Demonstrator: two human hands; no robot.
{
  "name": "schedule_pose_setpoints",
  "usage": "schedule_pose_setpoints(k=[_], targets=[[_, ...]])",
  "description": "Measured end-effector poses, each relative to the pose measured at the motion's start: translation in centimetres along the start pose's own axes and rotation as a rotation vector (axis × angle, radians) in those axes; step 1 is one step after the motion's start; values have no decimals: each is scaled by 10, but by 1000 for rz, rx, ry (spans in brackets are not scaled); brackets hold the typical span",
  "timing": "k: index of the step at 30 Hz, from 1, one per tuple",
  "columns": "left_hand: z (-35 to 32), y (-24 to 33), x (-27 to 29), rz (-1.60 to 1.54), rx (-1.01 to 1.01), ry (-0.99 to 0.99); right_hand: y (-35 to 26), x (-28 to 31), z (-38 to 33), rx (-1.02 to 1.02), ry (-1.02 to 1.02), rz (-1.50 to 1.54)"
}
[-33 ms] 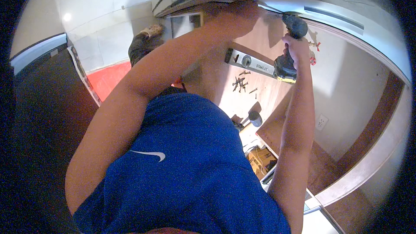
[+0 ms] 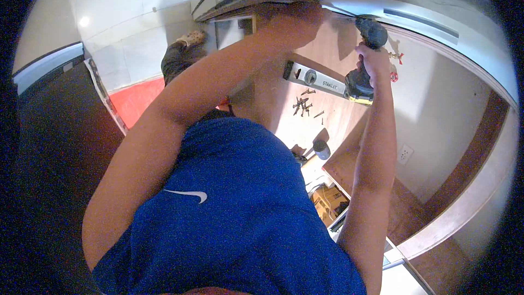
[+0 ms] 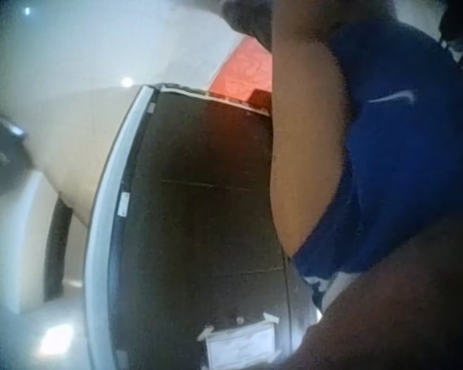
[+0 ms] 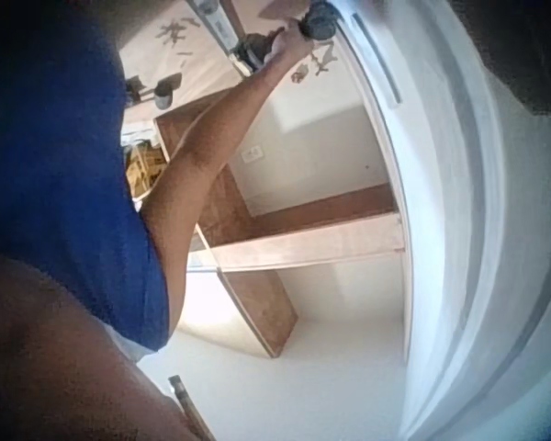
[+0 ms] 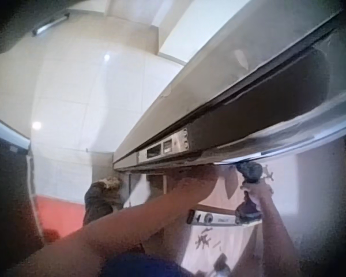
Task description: The person assembles a wooden cabinet using a cordless drill and a hammer. They secure wooden panels together by driving screws into pre-drilled holes and use a hammer to tap joints into alignment. The person works on the cabinet frame and attaches a white door panel to the structure.
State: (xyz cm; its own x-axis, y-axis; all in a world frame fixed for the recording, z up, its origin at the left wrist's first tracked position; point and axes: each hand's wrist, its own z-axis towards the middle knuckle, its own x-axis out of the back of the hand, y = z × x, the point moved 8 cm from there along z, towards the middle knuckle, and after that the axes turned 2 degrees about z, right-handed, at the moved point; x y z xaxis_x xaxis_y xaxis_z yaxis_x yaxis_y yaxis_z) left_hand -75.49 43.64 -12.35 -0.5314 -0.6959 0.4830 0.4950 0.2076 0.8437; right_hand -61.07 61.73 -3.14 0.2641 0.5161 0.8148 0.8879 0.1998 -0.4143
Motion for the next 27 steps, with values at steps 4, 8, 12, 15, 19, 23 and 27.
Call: schedule_pose_setpoints(k=[4,8,12,15,19,23,27], targets=[[-49,5,60,41,-64,-151,12,5,11,-12,-13,18],[-135,-10,145,-95,53,-92,-11,2,5,8,23,1],[-190,-37,177,-245,279,-195,-20,3,-3,50,129,-126],[-202,-55,189,-234,219,-179,-11,3,6,41,145,-117],[-195,-79,197,-236,196,-372,-48,-8,-11,11,232,-93],[-202,-92,218,-334,151,-387,-22,4,3,-30,121,2],[-219,-109,238,-336,197,-413,-21,1,0,-57,77,-65]])
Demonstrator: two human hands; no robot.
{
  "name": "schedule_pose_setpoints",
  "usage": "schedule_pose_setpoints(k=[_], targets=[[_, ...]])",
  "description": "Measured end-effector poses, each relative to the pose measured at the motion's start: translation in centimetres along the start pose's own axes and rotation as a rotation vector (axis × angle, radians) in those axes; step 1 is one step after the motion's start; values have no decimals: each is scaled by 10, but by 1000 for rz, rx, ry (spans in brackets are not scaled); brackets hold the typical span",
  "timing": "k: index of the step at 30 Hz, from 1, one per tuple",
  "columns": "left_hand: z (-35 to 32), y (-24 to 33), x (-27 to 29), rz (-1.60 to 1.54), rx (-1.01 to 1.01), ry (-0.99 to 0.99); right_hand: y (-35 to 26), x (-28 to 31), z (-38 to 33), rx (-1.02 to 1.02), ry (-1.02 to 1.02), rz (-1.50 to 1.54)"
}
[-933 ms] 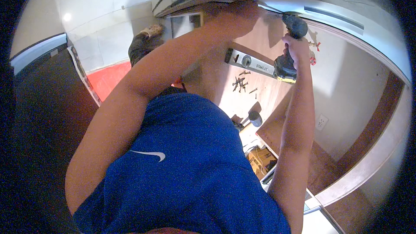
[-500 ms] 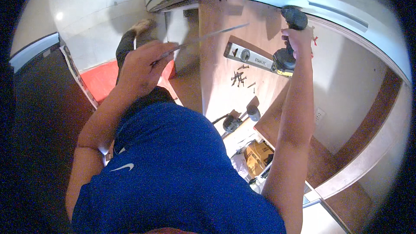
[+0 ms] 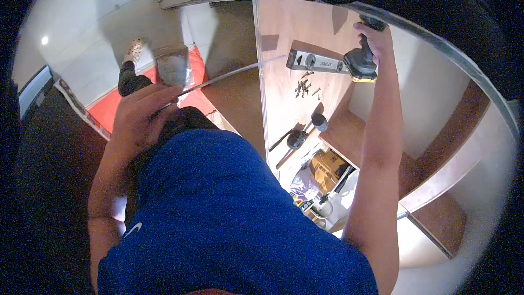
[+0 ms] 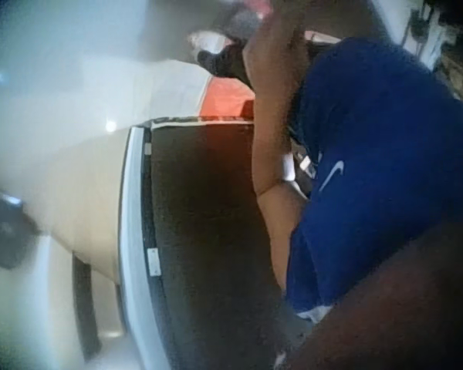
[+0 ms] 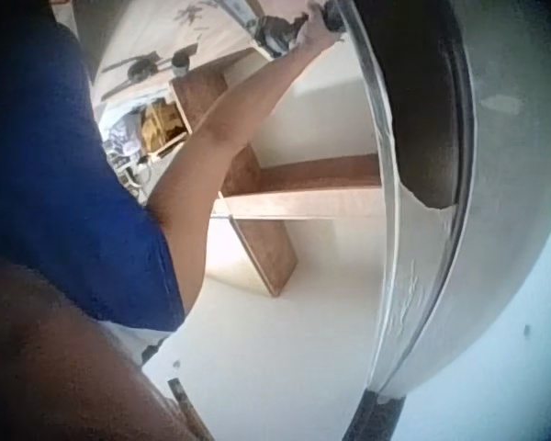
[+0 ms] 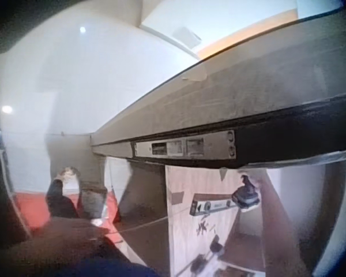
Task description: The person assembles a wooden cabinet using a cordless drill and a hammer. They secure wooden panels together by driving screws into pre-drilled holes and use a hammer to tap joints into alignment. The person works on the cabinet frame and attaches a white door panel to the structure.
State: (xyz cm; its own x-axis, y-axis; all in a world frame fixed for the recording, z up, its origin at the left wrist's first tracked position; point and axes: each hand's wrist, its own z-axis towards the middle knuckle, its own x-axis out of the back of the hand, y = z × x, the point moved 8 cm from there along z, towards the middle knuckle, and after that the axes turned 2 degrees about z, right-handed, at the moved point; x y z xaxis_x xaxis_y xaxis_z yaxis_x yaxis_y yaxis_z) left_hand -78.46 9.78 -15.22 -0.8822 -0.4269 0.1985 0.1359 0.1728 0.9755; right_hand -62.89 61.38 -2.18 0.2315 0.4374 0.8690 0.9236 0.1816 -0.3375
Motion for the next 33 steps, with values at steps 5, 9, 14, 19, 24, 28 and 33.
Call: schedule_pose_setpoints(k=[5,9,14,19,24,28,33], targets=[[-31,-22,11,-30,25,212,11,-3,7,76,-5,-2],[-39,-32,8,-30,78,250,9,-7,1,94,63,-1],[-33,-27,0,-46,35,262,-7,-8,-2,65,80,-75],[-20,-18,3,-77,-9,243,-5,-8,3,101,86,-107],[-14,-9,16,-46,-30,258,-7,-15,-3,96,123,-240],[-15,-8,23,-74,-5,270,2,-10,2,106,98,-157],[-24,-17,21,-80,28,270,0,-14,5,96,54,-114]])
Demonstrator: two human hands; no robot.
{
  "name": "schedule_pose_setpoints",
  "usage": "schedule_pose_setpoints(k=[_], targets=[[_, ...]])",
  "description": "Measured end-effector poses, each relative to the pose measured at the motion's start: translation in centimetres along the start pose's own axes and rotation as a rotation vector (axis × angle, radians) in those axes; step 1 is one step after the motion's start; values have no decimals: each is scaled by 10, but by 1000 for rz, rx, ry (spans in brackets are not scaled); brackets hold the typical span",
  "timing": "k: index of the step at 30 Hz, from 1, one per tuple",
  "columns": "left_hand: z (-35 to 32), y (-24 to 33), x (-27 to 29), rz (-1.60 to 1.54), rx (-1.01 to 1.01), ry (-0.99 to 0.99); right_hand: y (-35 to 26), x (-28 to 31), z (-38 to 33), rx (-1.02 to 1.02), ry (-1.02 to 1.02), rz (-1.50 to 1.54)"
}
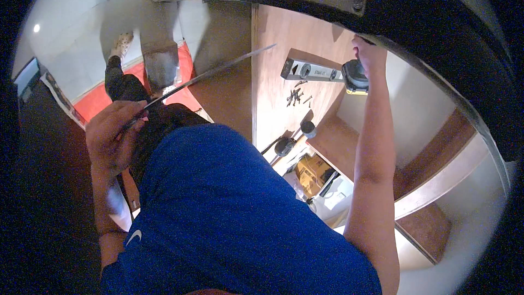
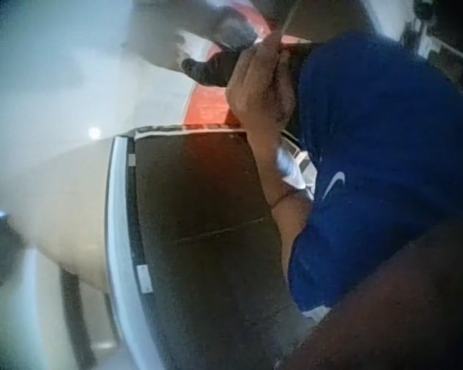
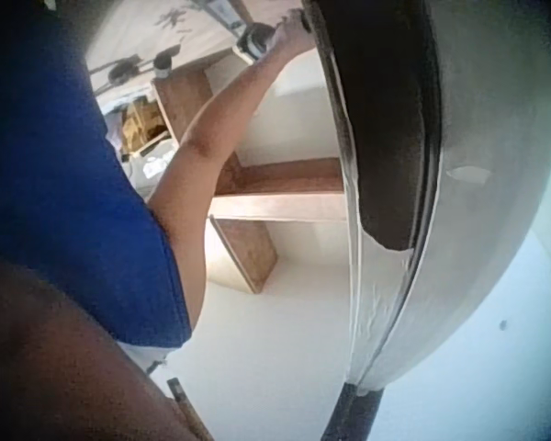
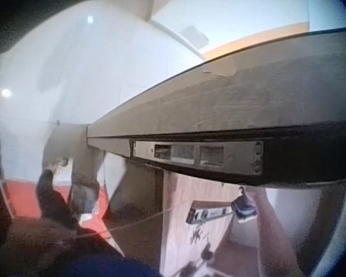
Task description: The person assembles a wooden cabinet using a cordless drill and a hammer. They secure wooden panels together by driving screws into pre-drilled holes and use a hammer to tap joints into alignment. The person works on the cabinet frame and attaches a white door panel to the structure.
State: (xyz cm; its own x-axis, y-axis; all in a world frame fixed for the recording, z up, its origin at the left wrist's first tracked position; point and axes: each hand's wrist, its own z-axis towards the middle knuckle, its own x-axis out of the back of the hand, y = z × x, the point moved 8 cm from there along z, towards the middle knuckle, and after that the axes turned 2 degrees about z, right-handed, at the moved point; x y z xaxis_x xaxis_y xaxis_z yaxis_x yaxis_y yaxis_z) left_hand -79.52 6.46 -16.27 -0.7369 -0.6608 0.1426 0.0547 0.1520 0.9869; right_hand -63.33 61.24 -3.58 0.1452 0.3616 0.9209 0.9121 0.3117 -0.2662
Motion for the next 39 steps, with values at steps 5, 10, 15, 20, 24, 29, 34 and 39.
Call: schedule_pose_setpoints(k=[5,10,15,20,24,29,34,39], targets=[[6,-1,2,-13,-5,-2,-1,0,-1,-10,17,-37],[9,1,6,-47,-36,32,2,7,0,18,13,6],[8,0,11,-32,-46,39,-9,0,-4,9,46,-35],[-6,-3,26,-1,37,42,-6,-9,-4,-26,61,37],[-17,-23,29,35,50,59,0,-1,-4,0,88,59],[-9,-19,32,21,49,37,-10,-15,-13,-1,87,49],[-8,-19,36,60,13,75,-3,-9,-10,50,112,0],[-13,-20,48,140,-20,114,14,3,11,-95,90,-167]])
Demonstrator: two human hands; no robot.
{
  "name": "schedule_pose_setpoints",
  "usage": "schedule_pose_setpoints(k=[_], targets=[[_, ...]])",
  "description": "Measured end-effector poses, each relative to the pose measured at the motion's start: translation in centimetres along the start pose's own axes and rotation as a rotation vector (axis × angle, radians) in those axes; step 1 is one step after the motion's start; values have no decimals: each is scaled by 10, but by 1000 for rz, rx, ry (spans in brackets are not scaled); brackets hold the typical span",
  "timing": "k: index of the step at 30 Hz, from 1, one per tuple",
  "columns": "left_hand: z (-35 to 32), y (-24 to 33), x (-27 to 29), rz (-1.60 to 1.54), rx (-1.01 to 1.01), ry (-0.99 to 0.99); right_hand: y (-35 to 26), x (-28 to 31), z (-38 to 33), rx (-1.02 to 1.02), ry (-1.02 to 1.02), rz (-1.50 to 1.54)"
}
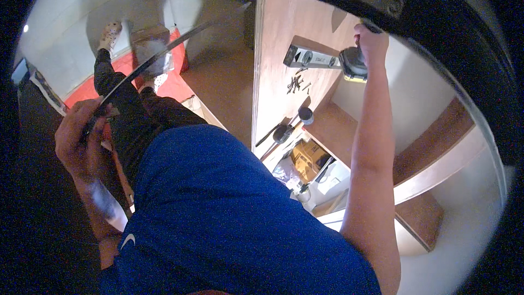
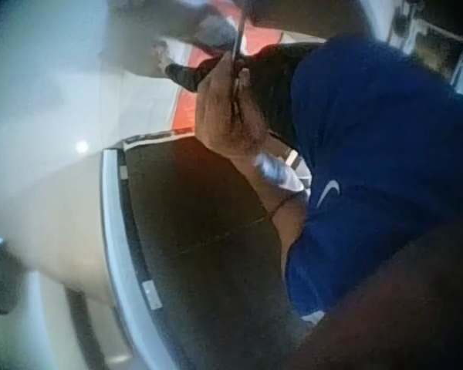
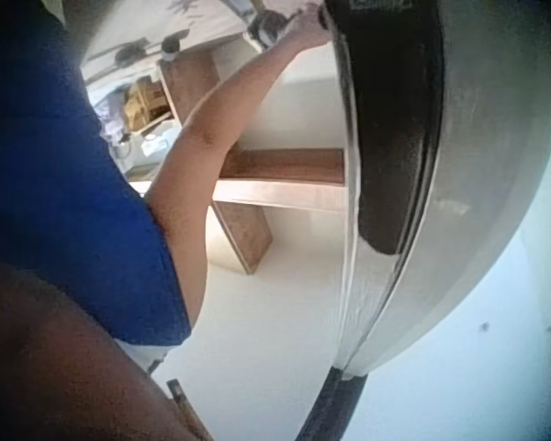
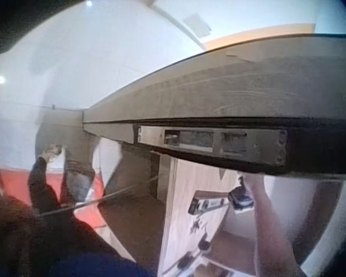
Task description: The person assembles a wooden cabinet using a cordless drill and a hammer. They secure wooden panels together by driving screws into pre-drilled holes and use a hammer to tap joints into alignment. The person works on the cabinet frame and attaches a white door panel to the structure.
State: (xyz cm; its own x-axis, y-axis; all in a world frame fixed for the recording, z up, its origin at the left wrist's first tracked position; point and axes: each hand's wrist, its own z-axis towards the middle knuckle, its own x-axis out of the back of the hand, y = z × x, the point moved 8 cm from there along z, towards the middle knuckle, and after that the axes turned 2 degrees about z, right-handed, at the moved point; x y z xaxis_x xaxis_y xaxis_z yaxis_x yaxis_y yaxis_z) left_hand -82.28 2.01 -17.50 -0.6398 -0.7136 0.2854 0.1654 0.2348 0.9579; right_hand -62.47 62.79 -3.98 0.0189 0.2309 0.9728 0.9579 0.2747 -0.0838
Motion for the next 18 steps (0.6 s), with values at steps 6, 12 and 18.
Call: schedule_pose_setpoints(k=[6,12,18], targets=[[-24,-11,33,-78,54,-30,-12,-22,-7,360,116,-131],[-36,-26,66,17,126,-83,-20,-19,-60,47,65,335],[-3,-17,76,14,90,-151,7,-12,-118,68,148,409]])
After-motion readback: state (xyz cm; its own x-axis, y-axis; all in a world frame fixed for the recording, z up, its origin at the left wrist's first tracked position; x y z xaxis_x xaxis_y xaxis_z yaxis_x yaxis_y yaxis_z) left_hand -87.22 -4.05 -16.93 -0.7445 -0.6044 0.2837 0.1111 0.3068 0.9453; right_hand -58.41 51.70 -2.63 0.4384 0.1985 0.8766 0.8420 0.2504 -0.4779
